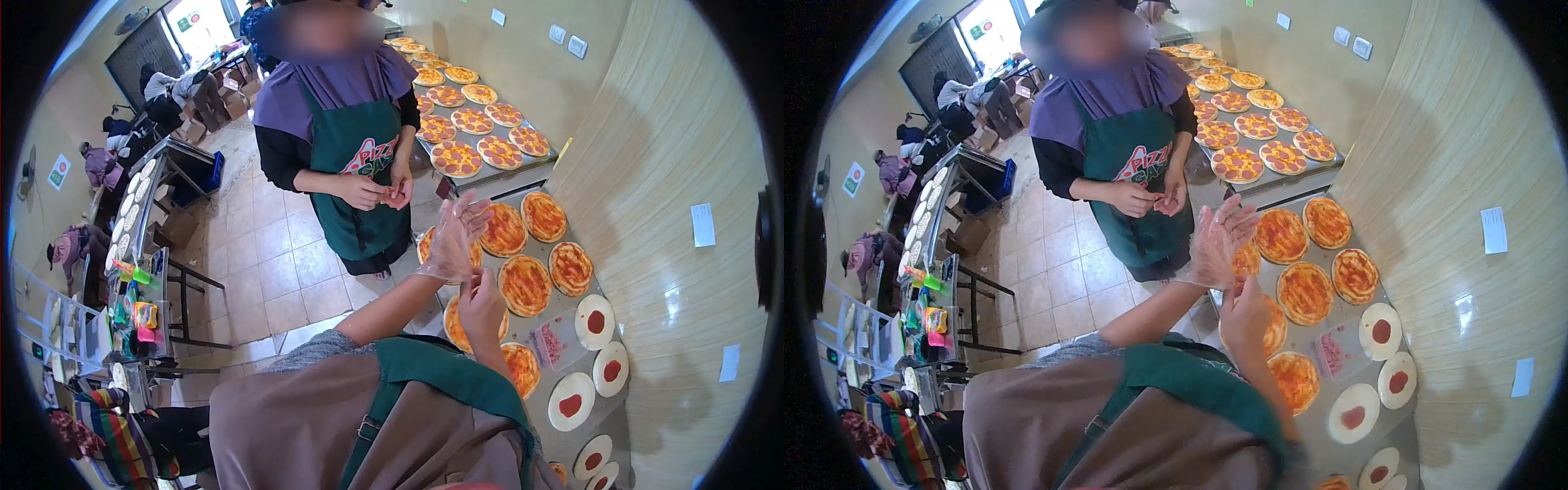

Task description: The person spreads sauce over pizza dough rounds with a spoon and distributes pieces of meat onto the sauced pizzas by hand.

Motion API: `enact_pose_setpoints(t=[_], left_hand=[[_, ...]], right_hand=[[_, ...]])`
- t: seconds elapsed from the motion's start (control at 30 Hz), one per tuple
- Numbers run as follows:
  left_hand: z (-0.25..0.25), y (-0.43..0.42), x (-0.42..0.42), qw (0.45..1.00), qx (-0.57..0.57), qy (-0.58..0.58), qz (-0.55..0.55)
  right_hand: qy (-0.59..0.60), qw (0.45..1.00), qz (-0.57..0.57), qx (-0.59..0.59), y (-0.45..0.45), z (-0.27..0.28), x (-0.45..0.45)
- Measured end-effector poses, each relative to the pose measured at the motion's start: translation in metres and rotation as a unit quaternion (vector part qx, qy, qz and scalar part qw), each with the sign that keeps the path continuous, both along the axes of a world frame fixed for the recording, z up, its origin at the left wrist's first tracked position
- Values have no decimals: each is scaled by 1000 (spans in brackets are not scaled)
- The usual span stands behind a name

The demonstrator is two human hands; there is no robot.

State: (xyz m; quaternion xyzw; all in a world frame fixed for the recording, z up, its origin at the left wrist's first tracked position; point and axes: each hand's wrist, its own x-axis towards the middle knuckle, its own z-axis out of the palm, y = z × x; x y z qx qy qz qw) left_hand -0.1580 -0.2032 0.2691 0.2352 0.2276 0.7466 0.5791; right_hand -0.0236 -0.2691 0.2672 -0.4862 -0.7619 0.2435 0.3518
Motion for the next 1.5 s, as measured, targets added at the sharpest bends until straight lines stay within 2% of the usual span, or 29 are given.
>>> enact_pose_setpoints(t=[0.13, 0.23, 0.33, 0.43, 0.73, 0.83, 0.93, 1.03, 1.1, 1.13, 1.17, 1.27, 1.43, 1.5], left_hand=[[33, -2, 7, 997, 77, -15, 24], [51, -9, 0, 993, 96, -67, -9], [39, -8, -11, 983, 126, -130, -24], [29, -9, -19, 980, 129, -143, -43], [-6, 6, -41, 971, 161, -164, -63], [-21, 19, -50, 970, 186, -152, -26], [-29, 37, -68, 976, 191, 60, 88], [-13, 30, -67, 985, 64, 137, 83], [-25, 27, -56, 972, 90, 200, 88], [-30, 28, -52, 979, 65, 185, 62], [-27, 26, -47, 984, 38, 170, 36], [-43, 31, -39, 983, 75, 168, -12], [-50, 21, -24, 973, 70, 219, 18], [-55, 16, -23, 972, 58, 227, 25]], right_hand=[[-99, 994, 49, 11, 10, 6, 3], [-103, 988, 82, 81, 7, 10, -3], [-107, 979, 117, 127, 7, 15, -7], [-91, 976, 145, 134, 4, 21, -13], [-71, 978, 168, 103, 9, 11, -36], [-78, 974, 193, 90, 9, 15, -41], [-29, 971, 230, 61, 5, 28, -42], [20, 984, 158, 73, 0, 49, -45], [51, 978, 126, 160, 5, 57, -51], [68, 971, 111, 201, 7, 59, -50], [56, 972, 124, 191, 9, 56, -47], [37, 972, 160, 168, 14, 34, -38], [42, 965, 198, 164, 11, 21, -27], [95, 964, 179, 174, 0, 31, -32]])
